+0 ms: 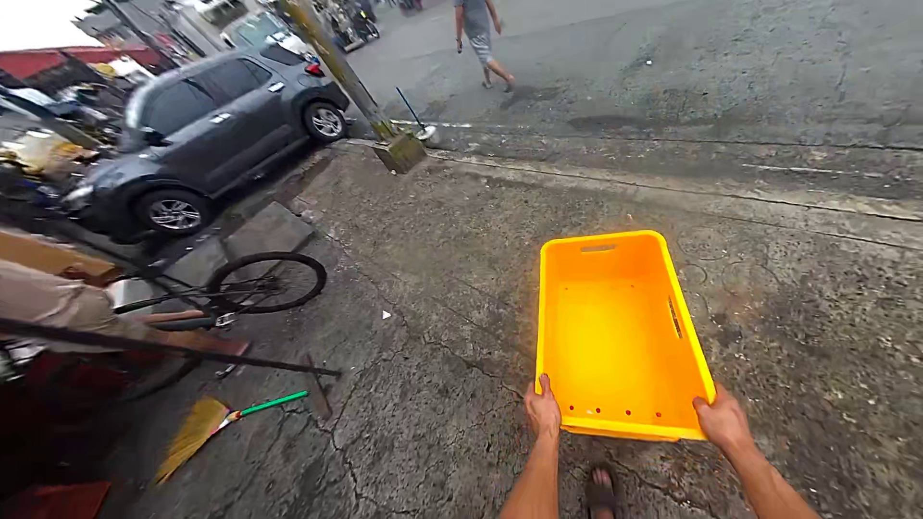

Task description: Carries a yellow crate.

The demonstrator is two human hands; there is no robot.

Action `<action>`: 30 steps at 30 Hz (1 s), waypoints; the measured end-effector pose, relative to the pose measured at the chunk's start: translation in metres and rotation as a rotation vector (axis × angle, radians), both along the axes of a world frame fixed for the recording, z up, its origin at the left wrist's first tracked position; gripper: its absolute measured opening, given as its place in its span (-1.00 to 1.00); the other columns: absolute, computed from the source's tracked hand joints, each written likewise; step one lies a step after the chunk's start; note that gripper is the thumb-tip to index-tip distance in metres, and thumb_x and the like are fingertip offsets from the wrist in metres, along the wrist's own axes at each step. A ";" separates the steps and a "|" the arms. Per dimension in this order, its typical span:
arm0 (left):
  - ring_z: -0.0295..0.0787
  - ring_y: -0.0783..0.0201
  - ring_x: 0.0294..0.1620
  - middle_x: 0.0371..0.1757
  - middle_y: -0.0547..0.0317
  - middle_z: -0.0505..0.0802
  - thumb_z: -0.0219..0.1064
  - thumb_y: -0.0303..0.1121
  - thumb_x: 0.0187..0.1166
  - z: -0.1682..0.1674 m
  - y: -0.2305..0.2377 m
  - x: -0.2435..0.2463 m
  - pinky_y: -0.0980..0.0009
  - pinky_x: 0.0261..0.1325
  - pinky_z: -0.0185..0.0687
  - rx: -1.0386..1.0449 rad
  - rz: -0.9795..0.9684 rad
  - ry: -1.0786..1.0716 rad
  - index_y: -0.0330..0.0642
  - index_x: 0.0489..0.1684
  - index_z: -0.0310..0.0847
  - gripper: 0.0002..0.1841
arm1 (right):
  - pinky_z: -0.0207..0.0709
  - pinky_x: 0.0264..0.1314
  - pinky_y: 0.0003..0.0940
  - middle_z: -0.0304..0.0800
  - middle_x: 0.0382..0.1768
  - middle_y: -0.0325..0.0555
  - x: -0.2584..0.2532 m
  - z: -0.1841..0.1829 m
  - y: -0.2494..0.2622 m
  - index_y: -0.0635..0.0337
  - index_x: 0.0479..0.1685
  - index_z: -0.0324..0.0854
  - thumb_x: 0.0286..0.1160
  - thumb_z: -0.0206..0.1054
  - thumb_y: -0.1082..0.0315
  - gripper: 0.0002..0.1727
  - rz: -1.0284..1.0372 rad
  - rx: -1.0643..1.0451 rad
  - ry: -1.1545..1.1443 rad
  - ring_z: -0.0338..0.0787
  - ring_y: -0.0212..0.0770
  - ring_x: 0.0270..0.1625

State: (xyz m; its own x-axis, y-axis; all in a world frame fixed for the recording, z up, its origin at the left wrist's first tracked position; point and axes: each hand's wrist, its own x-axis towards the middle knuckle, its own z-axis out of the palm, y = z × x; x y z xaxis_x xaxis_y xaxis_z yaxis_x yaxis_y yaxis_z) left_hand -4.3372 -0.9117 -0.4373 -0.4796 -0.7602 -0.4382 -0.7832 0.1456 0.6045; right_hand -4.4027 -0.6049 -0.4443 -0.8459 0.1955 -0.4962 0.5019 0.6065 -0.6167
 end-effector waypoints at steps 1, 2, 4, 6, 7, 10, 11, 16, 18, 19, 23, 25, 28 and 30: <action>0.81 -0.16 0.19 0.05 -0.21 0.88 0.08 0.13 0.79 -0.001 0.000 -0.027 -0.23 0.30 0.62 0.000 -0.007 0.004 -0.19 0.16 0.77 -0.45 | 0.46 0.45 0.43 0.71 0.30 0.41 -0.027 0.000 -0.001 0.26 0.59 0.45 0.58 0.33 0.38 -0.44 -0.008 -0.007 -0.010 0.69 0.36 0.40; 0.81 -0.17 0.19 0.05 -0.23 0.88 0.08 0.12 0.79 -0.002 -0.001 -0.055 -0.24 0.30 0.61 0.011 -0.011 0.012 -0.20 0.17 0.77 -0.44 | 0.47 0.44 0.42 0.72 0.29 0.39 -0.055 0.000 -0.002 0.24 0.58 0.45 0.58 0.33 0.37 -0.45 -0.016 -0.009 -0.019 0.71 0.34 0.39; 0.80 -0.18 0.21 0.07 -0.24 0.87 0.09 0.09 0.80 0.000 -0.005 -0.110 -0.24 0.32 0.58 0.022 -0.005 0.021 -0.21 0.18 0.76 -0.46 | 0.50 0.44 0.38 0.72 0.29 0.37 -0.110 0.001 -0.009 0.24 0.57 0.45 0.60 0.31 0.37 -0.47 -0.018 -0.022 -0.035 0.72 0.31 0.38; 0.79 -0.17 0.24 0.08 -0.23 0.87 0.09 0.09 0.80 -0.001 -0.014 -0.170 -0.23 0.34 0.57 0.023 -0.006 0.027 -0.21 0.18 0.76 -0.47 | 0.50 0.43 0.37 0.73 0.28 0.37 -0.167 0.000 -0.016 0.25 0.58 0.45 0.59 0.31 0.37 -0.46 -0.025 -0.028 -0.026 0.73 0.30 0.37; 0.79 -0.17 0.24 0.09 -0.22 0.87 0.08 0.10 0.80 -0.004 -0.016 -0.198 -0.23 0.34 0.58 0.021 -0.011 0.022 -0.19 0.18 0.76 -0.47 | 0.52 0.42 0.37 0.74 0.26 0.35 -0.195 -0.003 -0.019 0.25 0.55 0.47 0.59 0.31 0.37 -0.48 -0.027 -0.019 -0.022 0.74 0.29 0.35; 0.79 -0.16 0.26 0.12 -0.21 0.87 0.08 0.11 0.80 -0.009 -0.021 -0.274 -0.24 0.34 0.58 0.030 -0.007 0.000 -0.17 0.22 0.75 -0.46 | 0.52 0.43 0.35 0.75 0.27 0.33 -0.275 -0.003 -0.024 0.23 0.55 0.48 0.59 0.31 0.36 -0.48 -0.024 -0.005 -0.038 0.75 0.26 0.35; 0.80 -0.16 0.23 0.09 -0.21 0.87 0.08 0.11 0.79 -0.009 -0.021 -0.298 -0.23 0.33 0.59 0.027 0.003 0.001 -0.17 0.20 0.76 -0.46 | 0.52 0.43 0.34 0.74 0.28 0.33 -0.302 -0.004 -0.026 0.23 0.56 0.48 0.59 0.31 0.36 -0.48 -0.021 -0.005 -0.043 0.74 0.26 0.36; 0.81 -0.18 0.21 0.07 -0.24 0.88 0.06 0.12 0.80 -0.014 -0.017 -0.400 -0.23 0.31 0.60 -0.004 0.047 -0.025 -0.20 0.18 0.76 -0.44 | 0.54 0.43 0.32 0.76 0.26 0.32 -0.432 -0.010 -0.027 0.22 0.57 0.48 0.60 0.31 0.35 -0.47 0.049 -0.030 -0.043 0.76 0.24 0.35; 0.80 -0.20 0.23 0.08 -0.26 0.87 0.08 0.10 0.80 -0.017 -0.022 -0.446 -0.23 0.33 0.59 0.000 0.064 0.000 -0.20 0.21 0.75 -0.45 | 0.52 0.46 0.31 0.74 0.29 0.31 -0.482 -0.014 -0.032 0.22 0.60 0.45 0.61 0.31 0.34 -0.45 0.067 -0.046 -0.044 0.74 0.23 0.38; 0.79 -0.20 0.23 0.09 -0.26 0.87 0.08 0.09 0.80 -0.019 -0.026 -0.472 -0.24 0.34 0.58 0.006 0.070 0.018 -0.20 0.22 0.75 -0.46 | 0.51 0.49 0.30 0.71 0.34 0.31 -0.508 -0.014 -0.036 0.22 0.65 0.41 0.62 0.30 0.34 -0.42 0.074 -0.058 -0.045 0.72 0.23 0.41; 0.80 -0.17 0.23 0.09 -0.22 0.87 0.09 0.12 0.79 -0.021 -0.041 -0.569 -0.23 0.32 0.59 0.006 0.113 0.010 -0.17 0.19 0.77 -0.46 | 0.53 0.45 0.33 0.75 0.29 0.29 -0.611 -0.016 -0.054 0.18 0.61 0.45 0.60 0.31 0.34 -0.45 0.111 -0.066 -0.016 0.75 0.23 0.37; 0.79 -0.17 0.23 0.08 -0.23 0.87 0.07 0.12 0.80 -0.023 -0.049 -0.610 -0.23 0.33 0.58 0.000 0.113 0.005 -0.19 0.17 0.77 -0.45 | 0.53 0.44 0.33 0.75 0.28 0.31 -0.654 -0.019 -0.063 0.20 0.58 0.47 0.62 0.30 0.31 -0.47 0.101 -0.069 -0.024 0.74 0.24 0.37; 0.78 -0.18 0.26 0.11 -0.24 0.87 0.07 0.12 0.80 -0.028 -0.061 -0.669 -0.24 0.35 0.57 0.006 0.131 0.014 -0.20 0.19 0.76 -0.44 | 0.54 0.42 0.33 0.76 0.25 0.31 -0.715 -0.026 -0.073 0.21 0.54 0.49 0.63 0.30 0.30 -0.50 0.126 -0.064 -0.035 0.76 0.24 0.35; 0.78 -0.17 0.27 0.12 -0.23 0.87 0.07 0.12 0.80 -0.031 -0.069 -0.706 -0.23 0.36 0.57 -0.004 0.144 0.026 -0.18 0.22 0.77 -0.44 | 0.54 0.43 0.33 0.76 0.25 0.30 -0.753 -0.030 -0.082 0.21 0.55 0.49 0.62 0.30 0.30 -0.49 0.132 -0.067 -0.023 0.75 0.24 0.35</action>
State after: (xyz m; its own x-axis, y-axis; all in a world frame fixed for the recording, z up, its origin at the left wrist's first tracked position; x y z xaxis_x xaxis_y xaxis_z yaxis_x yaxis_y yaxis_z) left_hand -5.0433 -0.9805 -0.4678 -0.3762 -0.8237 -0.4242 -0.7804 0.0349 0.6243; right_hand -5.1561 -0.6866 -0.4746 -0.8503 0.0488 -0.5240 0.4347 0.6263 -0.6471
